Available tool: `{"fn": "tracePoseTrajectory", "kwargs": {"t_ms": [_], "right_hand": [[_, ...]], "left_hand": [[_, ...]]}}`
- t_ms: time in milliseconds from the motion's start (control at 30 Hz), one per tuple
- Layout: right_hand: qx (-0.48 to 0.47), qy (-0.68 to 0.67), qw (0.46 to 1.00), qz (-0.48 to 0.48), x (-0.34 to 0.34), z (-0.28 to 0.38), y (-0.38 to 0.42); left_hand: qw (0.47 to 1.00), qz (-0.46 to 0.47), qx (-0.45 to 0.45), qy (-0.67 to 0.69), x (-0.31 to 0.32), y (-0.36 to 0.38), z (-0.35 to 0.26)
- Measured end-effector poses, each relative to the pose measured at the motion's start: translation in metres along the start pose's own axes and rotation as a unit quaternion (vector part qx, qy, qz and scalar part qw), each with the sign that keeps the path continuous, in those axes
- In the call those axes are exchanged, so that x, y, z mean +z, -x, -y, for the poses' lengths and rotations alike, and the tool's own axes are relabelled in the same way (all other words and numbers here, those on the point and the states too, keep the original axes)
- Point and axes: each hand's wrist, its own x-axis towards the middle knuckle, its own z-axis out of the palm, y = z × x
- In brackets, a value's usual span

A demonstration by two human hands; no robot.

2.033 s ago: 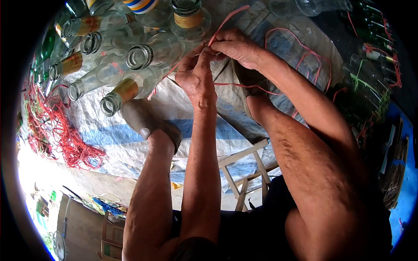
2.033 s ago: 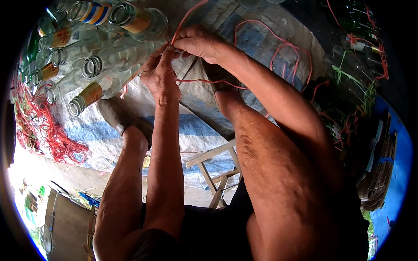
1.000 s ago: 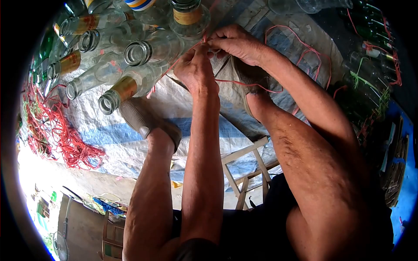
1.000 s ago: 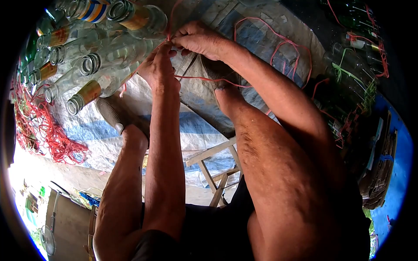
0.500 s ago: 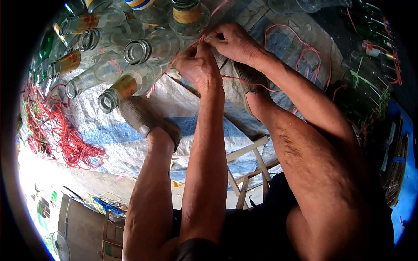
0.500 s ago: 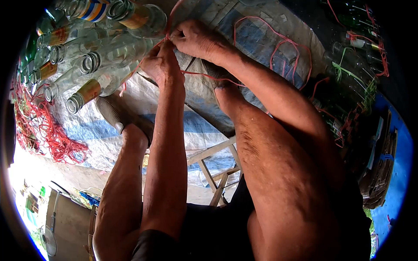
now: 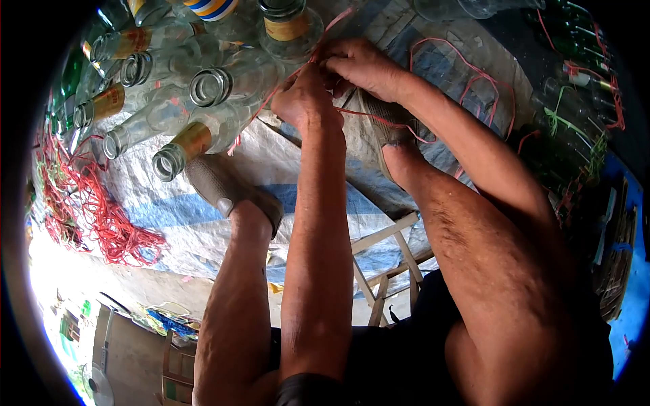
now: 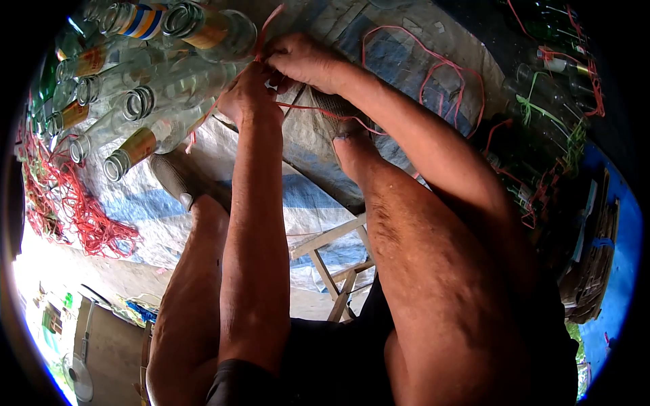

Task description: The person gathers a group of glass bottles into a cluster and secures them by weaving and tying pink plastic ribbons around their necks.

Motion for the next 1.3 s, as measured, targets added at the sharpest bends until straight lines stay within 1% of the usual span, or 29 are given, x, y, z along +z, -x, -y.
{"fn": "tracePoseTrajectory", "kwargs": {"t_ms": [67, 167, 267, 367, 533, 633, 933, 1033, 1300], "right_hand": [[0.042, -0.051, 0.998, 0.021, -0.004, 0.002, 0.000], [0.064, -0.092, 0.993, 0.046, -0.012, -0.001, -0.003], [0.073, -0.096, 0.991, 0.057, -0.013, 0.001, -0.003], [0.074, -0.123, 0.986, 0.081, -0.019, -0.002, -0.005], [0.106, -0.098, 0.986, 0.085, -0.021, 0.006, -0.006], [0.106, -0.101, 0.986, 0.083, -0.021, 0.006, -0.006], [0.123, -0.113, 0.984, 0.067, -0.017, 0.007, -0.005], [0.122, -0.107, 0.985, 0.056, -0.015, 0.005, -0.006], [0.111, -0.138, 0.983, 0.057, -0.010, -0.003, 0.000]], "left_hand": [[0.999, -0.002, -0.031, 0.005, 0.002, 0.003, -0.006], [0.998, -0.028, -0.052, -0.016, 0.000, -0.002, -0.004], [0.997, -0.013, -0.067, -0.038, -0.002, -0.007, -0.005], [0.993, 0.028, -0.099, -0.052, -0.006, -0.004, -0.016], [0.981, 0.080, -0.164, -0.061, -0.016, -0.016, -0.017], [0.979, 0.084, -0.176, -0.062, -0.018, -0.018, -0.018], [0.967, 0.144, -0.197, -0.068, -0.026, -0.021, -0.024], [0.969, 0.136, -0.196, -0.069, -0.027, -0.021, -0.022], [0.961, 0.173, -0.205, -0.062, -0.030, -0.022, -0.023]]}}
